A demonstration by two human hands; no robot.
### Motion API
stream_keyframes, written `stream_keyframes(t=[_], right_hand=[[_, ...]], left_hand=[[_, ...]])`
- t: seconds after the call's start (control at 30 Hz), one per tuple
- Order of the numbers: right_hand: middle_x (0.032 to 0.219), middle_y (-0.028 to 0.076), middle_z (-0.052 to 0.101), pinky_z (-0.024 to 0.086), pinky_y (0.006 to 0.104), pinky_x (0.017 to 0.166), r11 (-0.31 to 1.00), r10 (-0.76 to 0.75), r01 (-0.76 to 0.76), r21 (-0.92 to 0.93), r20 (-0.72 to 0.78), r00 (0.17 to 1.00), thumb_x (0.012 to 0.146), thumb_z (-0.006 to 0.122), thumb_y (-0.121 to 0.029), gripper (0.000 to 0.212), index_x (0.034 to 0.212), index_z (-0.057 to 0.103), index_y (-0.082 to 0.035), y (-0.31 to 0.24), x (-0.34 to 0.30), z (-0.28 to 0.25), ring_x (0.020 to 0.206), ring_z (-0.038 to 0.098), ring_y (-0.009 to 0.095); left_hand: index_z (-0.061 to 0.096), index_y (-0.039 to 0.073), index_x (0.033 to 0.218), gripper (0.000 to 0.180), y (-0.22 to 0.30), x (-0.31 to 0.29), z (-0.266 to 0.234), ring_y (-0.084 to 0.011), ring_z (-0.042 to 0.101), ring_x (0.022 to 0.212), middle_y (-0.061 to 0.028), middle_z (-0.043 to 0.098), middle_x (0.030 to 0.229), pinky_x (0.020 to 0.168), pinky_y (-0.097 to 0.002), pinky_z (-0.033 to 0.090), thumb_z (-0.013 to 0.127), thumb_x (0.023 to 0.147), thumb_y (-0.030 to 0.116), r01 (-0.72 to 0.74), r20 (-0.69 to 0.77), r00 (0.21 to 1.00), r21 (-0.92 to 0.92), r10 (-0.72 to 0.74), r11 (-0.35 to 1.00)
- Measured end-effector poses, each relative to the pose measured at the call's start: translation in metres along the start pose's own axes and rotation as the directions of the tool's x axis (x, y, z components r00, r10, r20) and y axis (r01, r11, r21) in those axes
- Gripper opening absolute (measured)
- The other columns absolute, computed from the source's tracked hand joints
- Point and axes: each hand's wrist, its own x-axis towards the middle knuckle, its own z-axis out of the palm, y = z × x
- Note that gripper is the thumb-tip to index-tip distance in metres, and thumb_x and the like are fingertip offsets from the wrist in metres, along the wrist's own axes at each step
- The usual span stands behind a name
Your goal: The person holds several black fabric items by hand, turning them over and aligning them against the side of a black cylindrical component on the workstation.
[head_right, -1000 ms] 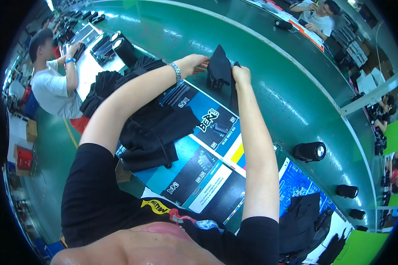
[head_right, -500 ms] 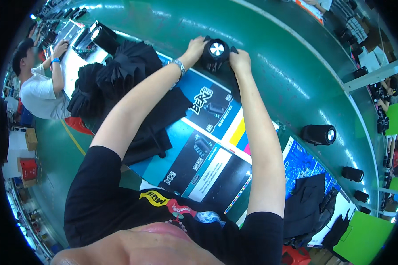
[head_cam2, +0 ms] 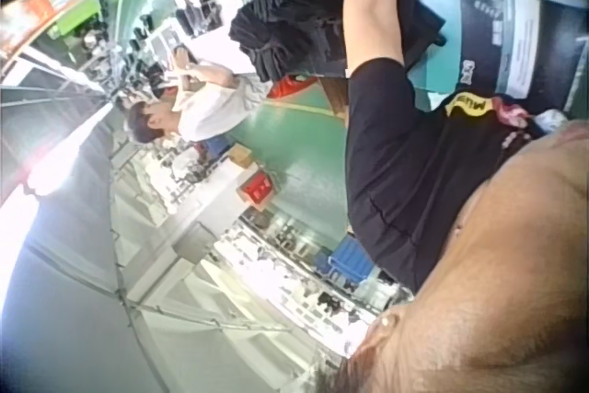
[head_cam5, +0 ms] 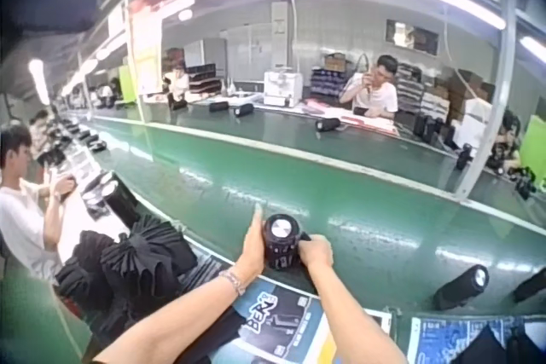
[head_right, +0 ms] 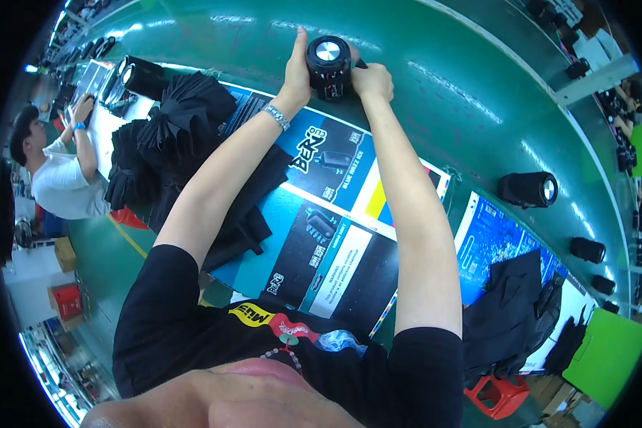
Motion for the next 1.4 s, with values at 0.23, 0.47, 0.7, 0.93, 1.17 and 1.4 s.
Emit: stream_keyframes(t=[0.23,0.47,0.7,0.93,1.17,1.4], right_hand=[[0.078,0.003,0.060,0.030,0.0223,0.040,0.526,-0.158,-0.208,0.825,0.335,0.929,0.085,0.064,-0.047,0.051,0.101,0.061,0.001,0.001,-0.078,-0.054,0.052,0.044,0.007],[0.095,0.006,0.062,0.047,0.0281,0.072,0.579,-0.283,0.418,0.700,-0.309,0.908,0.066,0.084,-0.031,0.050,0.100,0.064,0.000,-0.002,-0.098,-0.116,0.081,0.058,0.019],[0.103,0.012,0.059,0.046,0.0390,0.085,0.675,-0.667,0.730,-0.107,-0.512,0.542,0.059,0.085,-0.029,0.058,0.107,0.062,-0.006,0.019,-0.088,-0.097,0.101,0.054,0.030],[0.106,0.013,0.061,0.047,0.0362,0.087,0.746,-0.566,0.659,0.100,-0.426,0.705,0.064,0.084,-0.032,0.061,0.111,0.057,-0.004,0.030,-0.088,-0.105,0.103,0.057,0.027],[0.105,0.022,0.061,0.051,0.0321,0.079,0.811,-0.302,0.391,0.434,-0.263,0.917,0.056,0.087,-0.044,0.086,0.116,0.050,0.005,0.039,-0.075,-0.111,0.094,0.064,0.027],[0.105,0.020,0.063,0.050,0.0315,0.081,0.833,-0.273,0.316,0.453,-0.159,0.949,0.053,0.086,-0.050,0.092,0.116,0.054,0.008,0.046,-0.075,-0.124,0.094,0.064,0.025]], left_hand=[[0.054,-0.007,0.108,0.071,0.024,0.005,0.015,-0.0338,0.056,0.106,-0.0215,0.060,0.108,0.098,-0.0475,0.043,0.024,0.095,0.056,0.268,0.127,0.952,-0.785,-0.279,0.558],[0.057,0.008,0.117,0.051,0.046,-0.003,0.015,-0.0157,0.055,0.102,-0.0081,0.063,0.111,0.089,-0.0344,0.041,0.033,0.099,0.049,0.358,-0.315,0.874,-0.096,-0.370,0.929],[0.068,0.003,0.105,0.032,0.083,-0.012,0.087,-0.0076,0.051,0.068,-0.0027,0.065,0.082,0.061,-0.0234,0.042,0.064,0.088,0.030,-0.259,0.308,0.946,0.532,0.100,0.806],[0.071,0.003,0.093,0.035,0.060,0.025,0.083,-0.0079,0.048,0.060,-0.0011,0.058,0.069,0.049,-0.0220,0.034,0.070,0.083,0.037,0.059,0.285,0.859,0.769,-0.424,0.636],[0.065,0.003,0.080,0.016,0.065,0.016,0.110,-0.0278,0.060,0.073,-0.0094,0.062,0.081,0.063,-0.0351,0.048,0.068,0.079,0.019,-0.697,0.673,0.717,0.682,0.180,0.223],[0.065,0.003,0.080,0.013,0.070,-0.006,0.108,-0.0282,0.059,0.067,-0.0078,0.058,0.077,0.059,-0.0357,0.047,0.066,0.082,0.015,-0.788,0.737,0.599,0.613,0.312,0.064]])
